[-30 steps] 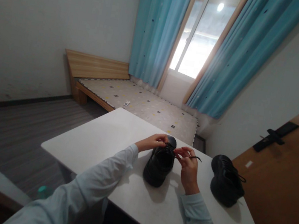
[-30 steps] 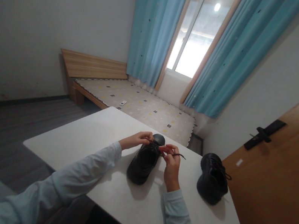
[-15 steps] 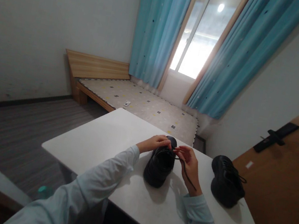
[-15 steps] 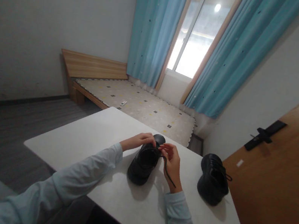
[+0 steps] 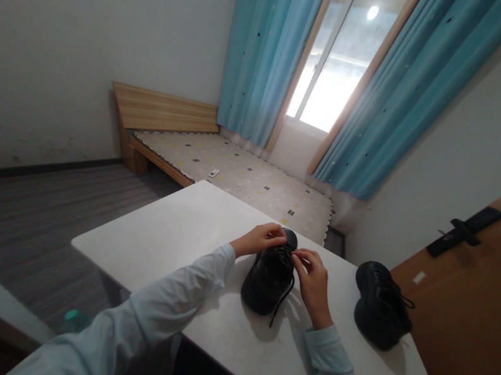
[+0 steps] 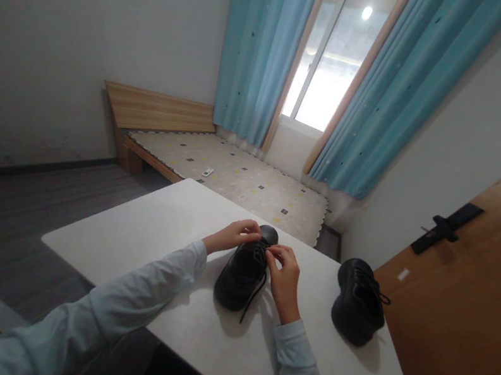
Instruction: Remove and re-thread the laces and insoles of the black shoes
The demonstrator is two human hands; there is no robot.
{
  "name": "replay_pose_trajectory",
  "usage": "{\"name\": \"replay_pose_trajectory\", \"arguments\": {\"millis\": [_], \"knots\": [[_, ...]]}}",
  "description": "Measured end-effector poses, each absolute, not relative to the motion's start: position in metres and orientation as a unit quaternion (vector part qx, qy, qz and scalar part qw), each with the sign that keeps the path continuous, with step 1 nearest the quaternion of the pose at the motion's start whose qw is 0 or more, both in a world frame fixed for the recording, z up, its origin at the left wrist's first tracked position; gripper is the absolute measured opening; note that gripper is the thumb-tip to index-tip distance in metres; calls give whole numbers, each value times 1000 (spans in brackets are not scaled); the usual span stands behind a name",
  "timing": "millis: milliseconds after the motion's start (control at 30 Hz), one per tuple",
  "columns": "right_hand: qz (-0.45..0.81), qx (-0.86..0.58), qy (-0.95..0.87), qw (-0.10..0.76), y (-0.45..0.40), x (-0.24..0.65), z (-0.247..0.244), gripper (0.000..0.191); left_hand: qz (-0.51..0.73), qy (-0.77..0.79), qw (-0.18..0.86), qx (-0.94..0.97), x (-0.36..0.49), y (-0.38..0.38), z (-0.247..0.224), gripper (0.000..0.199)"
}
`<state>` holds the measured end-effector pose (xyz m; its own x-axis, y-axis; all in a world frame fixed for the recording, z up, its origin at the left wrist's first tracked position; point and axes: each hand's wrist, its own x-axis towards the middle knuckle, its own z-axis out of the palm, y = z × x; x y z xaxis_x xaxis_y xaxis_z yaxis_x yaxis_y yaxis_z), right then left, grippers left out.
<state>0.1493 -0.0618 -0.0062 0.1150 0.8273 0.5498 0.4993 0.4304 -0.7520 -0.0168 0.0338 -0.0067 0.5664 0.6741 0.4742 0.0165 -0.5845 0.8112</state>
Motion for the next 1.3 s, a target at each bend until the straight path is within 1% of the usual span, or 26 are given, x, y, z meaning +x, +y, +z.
{"name": "replay_pose_trajectory", "arguments": {"millis": [133,233,500,700,800,1000,1167,1233,1300], "knots": [[145,-516,-650,539,-59,151,-8,20,401,199,337,828,-20,31,-5,22],[155,-516,-651,535,-56,152,-6,23,391,202,310,843,-22,29,-2,18],[216,-530,-651,499,-43,160,-1,31,371,212,289,857,-23,31,-2,18],[208,-537,-672,466,-34,163,5,28,365,218,272,863,-23,32,-2,20],[203,-547,-664,468,-29,162,5,27,359,216,267,868,-23,32,-2,21],[235,-545,-643,483,-26,159,1,27,352,230,276,864,-22,31,-1,21],[217,-534,-644,503,-30,153,4,21,349,227,263,871,-22,31,0,21],[241,-516,-639,517,-32,152,7,21,350,224,258,872,-22,30,0,21],[293,-499,-621,529,-34,151,10,25,352,221,255,873,-22,31,0,21]]}}
